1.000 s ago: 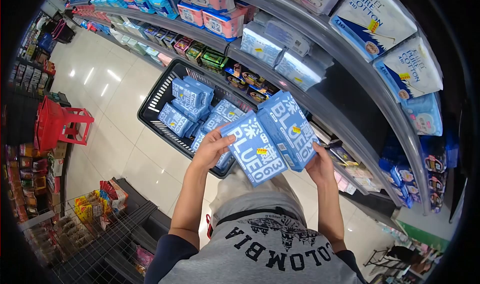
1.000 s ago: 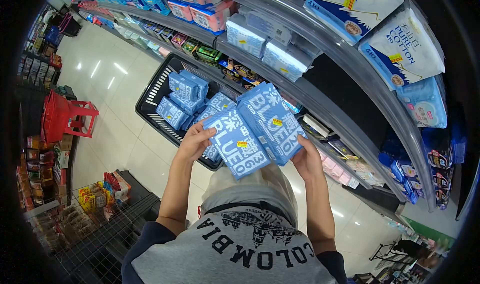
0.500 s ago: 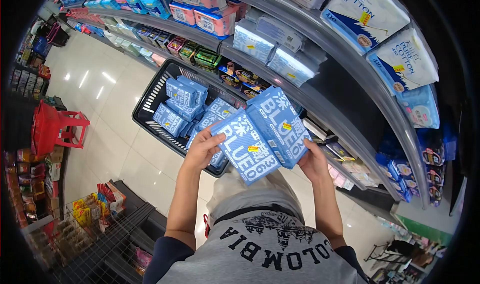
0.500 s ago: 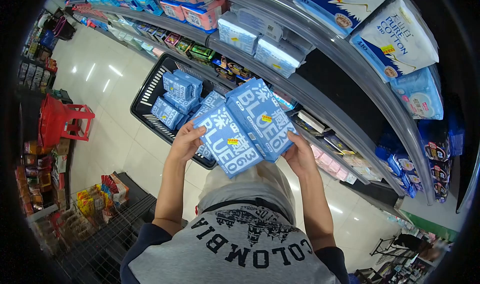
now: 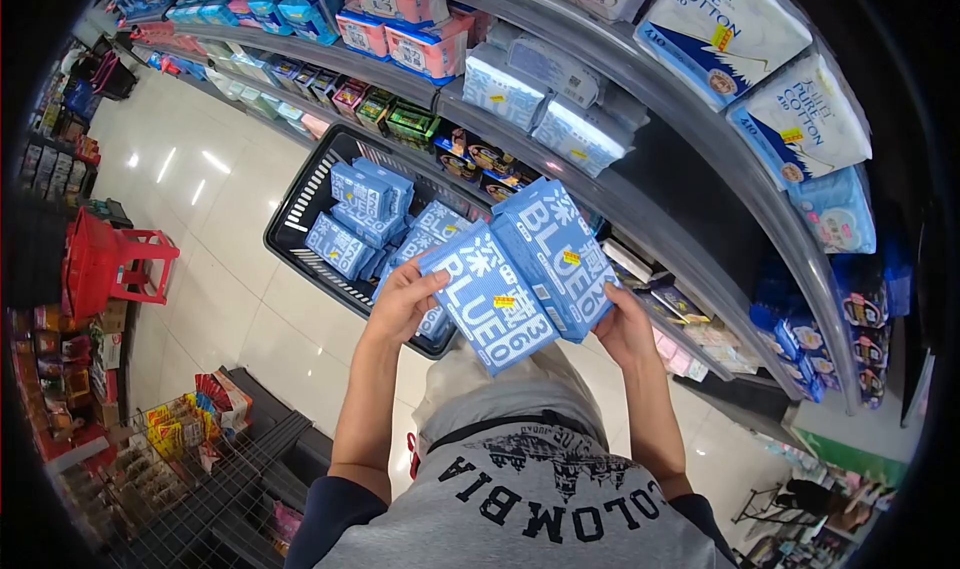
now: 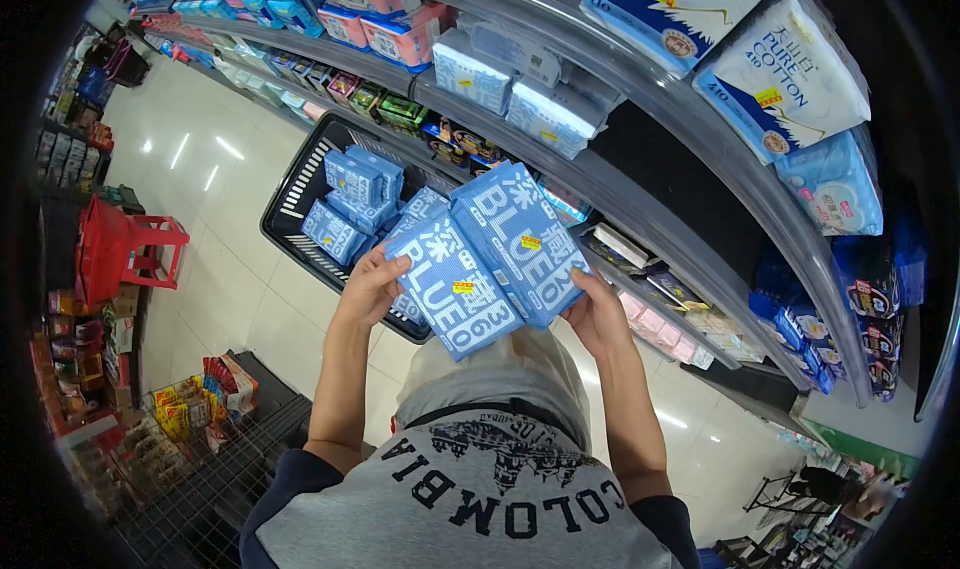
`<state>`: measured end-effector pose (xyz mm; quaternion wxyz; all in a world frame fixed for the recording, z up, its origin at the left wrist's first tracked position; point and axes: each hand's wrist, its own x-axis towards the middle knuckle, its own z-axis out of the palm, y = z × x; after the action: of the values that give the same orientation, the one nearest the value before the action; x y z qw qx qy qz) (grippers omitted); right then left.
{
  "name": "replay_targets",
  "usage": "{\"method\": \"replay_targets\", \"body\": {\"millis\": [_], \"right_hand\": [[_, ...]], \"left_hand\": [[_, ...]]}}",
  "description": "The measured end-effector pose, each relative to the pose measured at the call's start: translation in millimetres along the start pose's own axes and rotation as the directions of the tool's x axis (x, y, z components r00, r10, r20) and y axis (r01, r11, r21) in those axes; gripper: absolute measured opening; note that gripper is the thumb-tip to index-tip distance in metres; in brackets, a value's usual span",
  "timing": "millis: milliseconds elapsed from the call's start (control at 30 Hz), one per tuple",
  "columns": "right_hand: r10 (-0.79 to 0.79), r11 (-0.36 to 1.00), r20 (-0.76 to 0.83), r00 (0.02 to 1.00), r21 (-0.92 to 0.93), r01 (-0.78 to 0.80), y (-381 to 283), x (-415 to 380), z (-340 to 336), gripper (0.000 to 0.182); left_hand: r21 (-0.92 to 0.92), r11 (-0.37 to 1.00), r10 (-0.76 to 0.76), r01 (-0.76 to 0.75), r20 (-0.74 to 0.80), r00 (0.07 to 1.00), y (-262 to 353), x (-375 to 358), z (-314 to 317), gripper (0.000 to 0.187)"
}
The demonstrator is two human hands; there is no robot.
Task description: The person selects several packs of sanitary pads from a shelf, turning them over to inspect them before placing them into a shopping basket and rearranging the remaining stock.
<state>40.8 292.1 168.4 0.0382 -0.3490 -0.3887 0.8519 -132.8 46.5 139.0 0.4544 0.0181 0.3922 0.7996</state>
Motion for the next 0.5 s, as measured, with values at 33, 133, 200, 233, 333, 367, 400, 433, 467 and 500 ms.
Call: {"method": "replay_targets", "body": {"millis": [33, 133, 200, 233, 333, 367, 400, 433, 467, 500], "right_hand": [[-0.002, 1.000, 0.009, 1.000, -0.002, 0.002, -0.1, -0.6, 0.0, 0.042], [-0.020, 1.000, 0.049, 0.999, -0.003, 0.020, -0.2, -2.6, -0.6, 0.044], [-0.026, 0.999, 0.066, 0.997, 0.026, 0.024, 0.0, -3.9, -1.3, 0.046], [-0.032, 0.999, 0.074, 0.997, 0.043, 0.029, 1.3, -3.3, -2.9, 0.048], [-0.057, 0.998, 0.074, 0.996, 0.046, 0.054, 0.0, -5.6, 0.8, 0.049], [-0.052, 0.998, 0.099, 0.994, 0.047, 0.047, -0.7, -5.1, -0.2, 0.050], [-0.052, 0.998, 0.103, 0.993, 0.043, 0.047, -0.5, -5.1, 0.0, 0.050], [-0.068, 0.997, 0.100, 0.993, 0.038, 0.065, -0.2, -5.6, 0.1, 0.050], [-0.085, 0.996, 0.096, 0.992, 0.033, 0.082, 0.2, -6.2, 0.0, 0.051], [-0.084, 0.996, 0.099, 0.992, 0.028, 0.081, 1.1, -6.2, -1.0, 0.051]], "left_hand": [[0.014, 1.000, 0.004, -0.004, -0.004, 1.000, 0.8, -0.5, 1.7, 0.045], [0.028, 1.000, 0.012, -0.012, -0.009, 1.000, 2.7, -2.6, 2.8, 0.047], [0.040, 0.998, 0.039, -0.038, -0.029, 0.999, 3.8, -4.4, 5.2, 0.050], [0.043, 0.998, 0.041, -0.039, -0.028, 0.999, 3.7, -4.7, 3.6, 0.051], [0.070, 0.993, 0.096, -0.096, -0.003, 0.995, 4.8, -6.0, 5.8, 0.051], [0.067, 0.993, 0.102, -0.102, -0.005, 0.995, 5.3, -6.8, 5.9, 0.051], [0.091, 0.990, 0.112, -0.112, 0.011, 0.994, 5.9, -7.3, 5.7, 0.051], [0.115, 0.986, 0.120, -0.123, 0.028, 0.992, 6.8, -7.7, 5.8, 0.051], [0.112, 0.985, 0.126, -0.128, 0.026, 0.992, 8.1, -8.4, 6.7, 0.051], [0.124, 0.984, 0.127, -0.130, 0.032, 0.991, 9.5, -9.6, 8.1, 0.051]]}}
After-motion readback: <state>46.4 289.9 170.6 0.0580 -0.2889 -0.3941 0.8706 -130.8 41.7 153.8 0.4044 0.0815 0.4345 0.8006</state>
